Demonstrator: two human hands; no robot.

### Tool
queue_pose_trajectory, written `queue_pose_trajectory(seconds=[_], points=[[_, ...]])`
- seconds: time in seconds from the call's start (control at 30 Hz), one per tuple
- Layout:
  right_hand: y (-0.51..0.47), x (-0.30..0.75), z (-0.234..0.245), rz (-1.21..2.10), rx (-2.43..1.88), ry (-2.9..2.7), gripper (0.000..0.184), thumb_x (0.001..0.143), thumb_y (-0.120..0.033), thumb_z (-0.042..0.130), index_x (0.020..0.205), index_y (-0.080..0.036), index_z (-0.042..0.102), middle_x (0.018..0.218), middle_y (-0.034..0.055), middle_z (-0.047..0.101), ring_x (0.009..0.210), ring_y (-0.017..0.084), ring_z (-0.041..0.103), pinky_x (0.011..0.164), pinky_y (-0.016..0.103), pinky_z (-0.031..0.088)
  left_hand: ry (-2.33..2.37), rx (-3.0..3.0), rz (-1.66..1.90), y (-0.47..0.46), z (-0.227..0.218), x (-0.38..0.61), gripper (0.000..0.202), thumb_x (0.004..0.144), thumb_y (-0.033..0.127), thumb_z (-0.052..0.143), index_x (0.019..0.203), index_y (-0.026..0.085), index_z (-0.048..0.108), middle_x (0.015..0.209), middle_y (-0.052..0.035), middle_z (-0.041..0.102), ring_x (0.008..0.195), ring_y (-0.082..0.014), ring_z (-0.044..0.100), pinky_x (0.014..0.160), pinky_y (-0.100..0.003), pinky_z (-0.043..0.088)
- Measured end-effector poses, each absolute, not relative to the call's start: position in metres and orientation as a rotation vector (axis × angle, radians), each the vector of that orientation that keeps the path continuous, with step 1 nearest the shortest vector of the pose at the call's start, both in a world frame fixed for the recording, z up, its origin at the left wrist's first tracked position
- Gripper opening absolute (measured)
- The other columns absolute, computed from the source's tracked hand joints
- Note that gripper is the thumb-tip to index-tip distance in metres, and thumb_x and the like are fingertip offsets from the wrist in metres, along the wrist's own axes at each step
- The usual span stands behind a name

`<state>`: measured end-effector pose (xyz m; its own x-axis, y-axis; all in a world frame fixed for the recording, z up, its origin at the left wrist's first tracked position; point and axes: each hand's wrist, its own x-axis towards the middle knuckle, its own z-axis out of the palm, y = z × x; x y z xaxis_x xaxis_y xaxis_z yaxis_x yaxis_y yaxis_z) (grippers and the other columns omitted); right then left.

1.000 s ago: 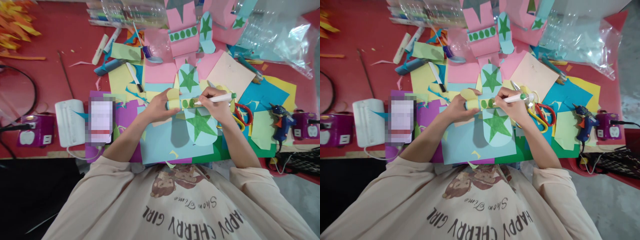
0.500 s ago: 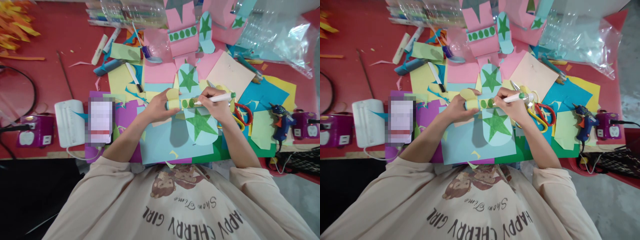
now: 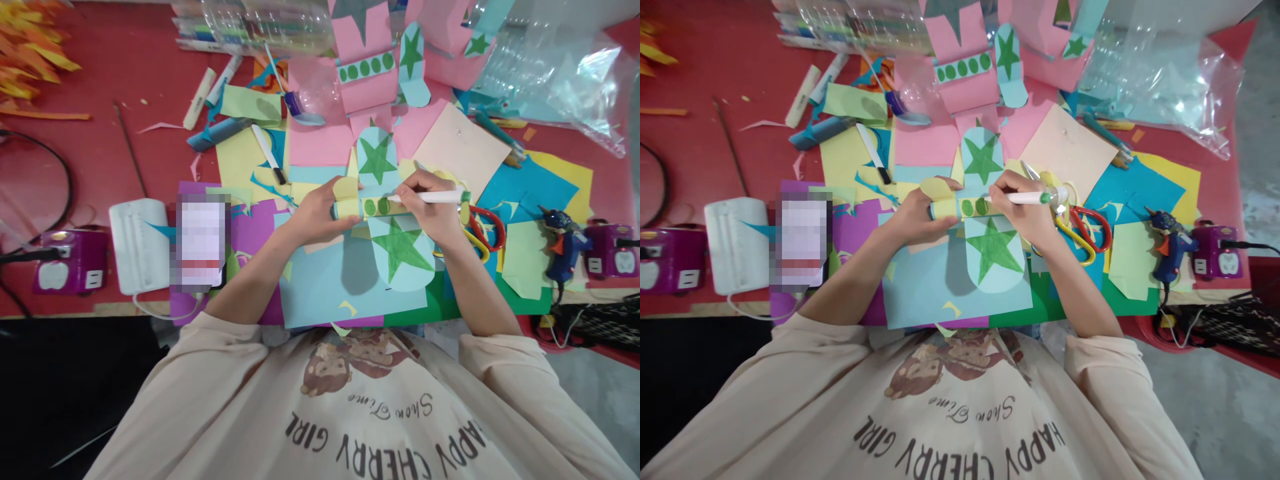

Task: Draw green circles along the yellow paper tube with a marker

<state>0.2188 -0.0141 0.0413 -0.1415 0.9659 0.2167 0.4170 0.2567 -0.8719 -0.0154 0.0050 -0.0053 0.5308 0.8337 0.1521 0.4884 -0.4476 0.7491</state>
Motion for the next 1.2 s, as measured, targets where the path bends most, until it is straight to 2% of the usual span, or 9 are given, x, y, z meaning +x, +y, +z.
queue_pose_trajectory(seconds=[0.4,0.57,0.77,1.03,1.2], points=[[-0.0141,0.2187,0.0446,0.875,-1.274,-1.713,0.022,0.076,-0.017,0.057,0.058,-0.022,0.046,0.049,-0.0049,0.042,0.047,0.009,0.034,0.045,0.027,0.026,1.03,2.133,0.712,0.0056,-0.0062,-0.0155,0.056,0.078,0.047,0.06,0.125,0.016,0.058,0.124,-0.0097,0.065,0.115,-0.0286,0.063,0.098,-0.038,0.05],[-0.0144,0.2188,0.0452,0.895,-1.283,-1.736,0.023,0.075,-0.015,0.056,0.055,-0.021,0.046,0.051,-0.0042,0.045,0.049,0.008,0.036,0.047,0.026,0.029,1.023,2.137,0.726,0.0058,-0.0084,-0.0157,0.056,0.078,0.048,0.061,0.125,0.016,0.058,0.124,-0.0102,0.065,0.115,-0.0284,0.063,0.099,-0.038,0.05],[-0.014,0.2184,0.0442,0.882,-1.236,-1.777,0.023,0.074,-0.018,0.055,0.054,-0.02,0.042,0.05,-0.0049,0.043,0.049,0.007,0.035,0.047,0.024,0.029,1.036,2.13,0.714,0.0056,-0.0083,-0.0161,0.057,0.078,0.048,0.061,0.126,0.016,0.058,0.125,-0.0101,0.064,0.115,-0.0285,0.063,0.099,-0.039,0.05],[-0.0134,0.2191,0.0424,0.887,-1.263,-1.698,0.021,0.075,-0.02,0.055,0.056,-0.021,0.045,0.049,-0.005,0.042,0.047,0.008,0.035,0.044,0.025,0.026,1.052,2.113,0.702,0.0049,-0.0071,-0.0155,0.058,0.078,0.049,0.061,0.126,0.017,0.058,0.126,-0.0092,0.065,0.116,-0.0284,0.062,0.1,-0.038,0.05],[-0.0136,0.2182,0.0422,0.86,-1.301,-1.693,0.02,0.077,-0.023,0.055,0.059,-0.022,0.047,0.05,-0.0043,0.045,0.047,0.009,0.037,0.046,0.028,0.03,1.052,2.116,0.701,0.006,-0.0078,-0.0157,0.059,0.078,0.05,0.06,0.126,0.016,0.058,0.126,-0.0098,0.065,0.117,-0.0287,0.062,0.102,-0.039,0.049]])
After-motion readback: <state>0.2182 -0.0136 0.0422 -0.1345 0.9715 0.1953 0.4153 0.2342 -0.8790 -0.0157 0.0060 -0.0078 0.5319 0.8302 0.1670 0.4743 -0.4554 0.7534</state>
